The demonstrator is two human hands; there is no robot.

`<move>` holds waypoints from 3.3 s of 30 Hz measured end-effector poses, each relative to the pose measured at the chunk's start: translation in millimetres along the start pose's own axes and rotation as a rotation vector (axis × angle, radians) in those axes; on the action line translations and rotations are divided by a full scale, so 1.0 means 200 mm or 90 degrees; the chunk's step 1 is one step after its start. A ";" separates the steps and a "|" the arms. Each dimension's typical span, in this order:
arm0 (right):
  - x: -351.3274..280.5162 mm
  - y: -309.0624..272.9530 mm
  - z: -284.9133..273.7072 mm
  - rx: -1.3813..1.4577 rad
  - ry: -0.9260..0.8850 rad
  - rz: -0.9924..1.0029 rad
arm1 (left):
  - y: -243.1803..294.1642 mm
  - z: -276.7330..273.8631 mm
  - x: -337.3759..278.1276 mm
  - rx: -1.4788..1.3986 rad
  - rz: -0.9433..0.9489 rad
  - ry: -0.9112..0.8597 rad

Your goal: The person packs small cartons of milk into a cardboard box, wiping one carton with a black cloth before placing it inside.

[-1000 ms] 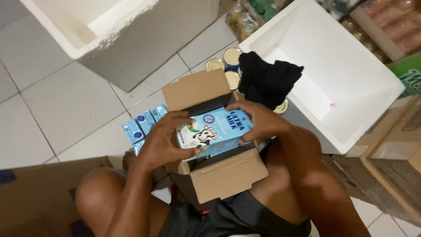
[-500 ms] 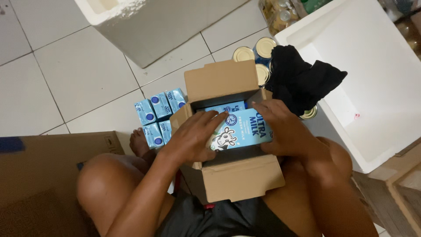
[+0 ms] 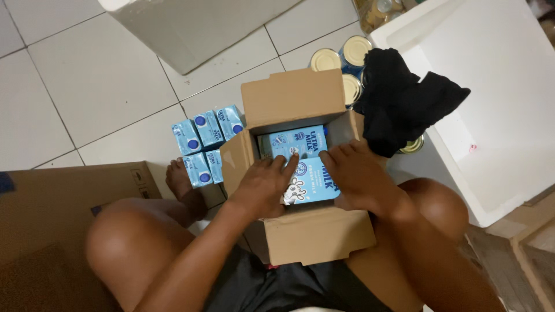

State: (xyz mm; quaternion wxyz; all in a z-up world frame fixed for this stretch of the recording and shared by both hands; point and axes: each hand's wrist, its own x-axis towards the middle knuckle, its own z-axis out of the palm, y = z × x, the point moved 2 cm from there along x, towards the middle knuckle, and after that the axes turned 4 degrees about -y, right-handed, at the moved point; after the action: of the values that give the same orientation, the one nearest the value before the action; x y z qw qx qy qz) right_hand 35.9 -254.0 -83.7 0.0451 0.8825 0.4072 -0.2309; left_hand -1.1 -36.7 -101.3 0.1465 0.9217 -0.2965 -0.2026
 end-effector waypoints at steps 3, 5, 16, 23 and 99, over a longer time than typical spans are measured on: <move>0.06 0.00 0.04 0.028 -0.056 0.020 | -0.01 0.03 0.06 0.007 -0.031 -0.061; 0.10 0.00 0.06 0.065 -0.074 0.028 | -0.01 0.05 0.10 -0.003 -0.047 -0.108; 0.29 -0.05 0.15 0.171 -0.234 0.137 | -0.05 0.37 0.31 0.042 -0.162 -0.268; 0.40 -0.04 0.30 0.148 -0.234 0.125 | -0.08 0.49 0.39 0.014 -0.206 -0.287; 0.00 -0.01 -0.18 0.349 0.250 0.205 | -0.76 0.54 -0.43 -0.732 -0.906 0.229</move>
State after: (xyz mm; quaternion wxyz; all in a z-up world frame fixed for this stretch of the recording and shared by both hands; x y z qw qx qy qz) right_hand 47.9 -243.5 -52.0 -0.2360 0.9420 0.1875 -0.1476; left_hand -39.5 118.4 -230.0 0.4657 0.6897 0.5111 -0.2149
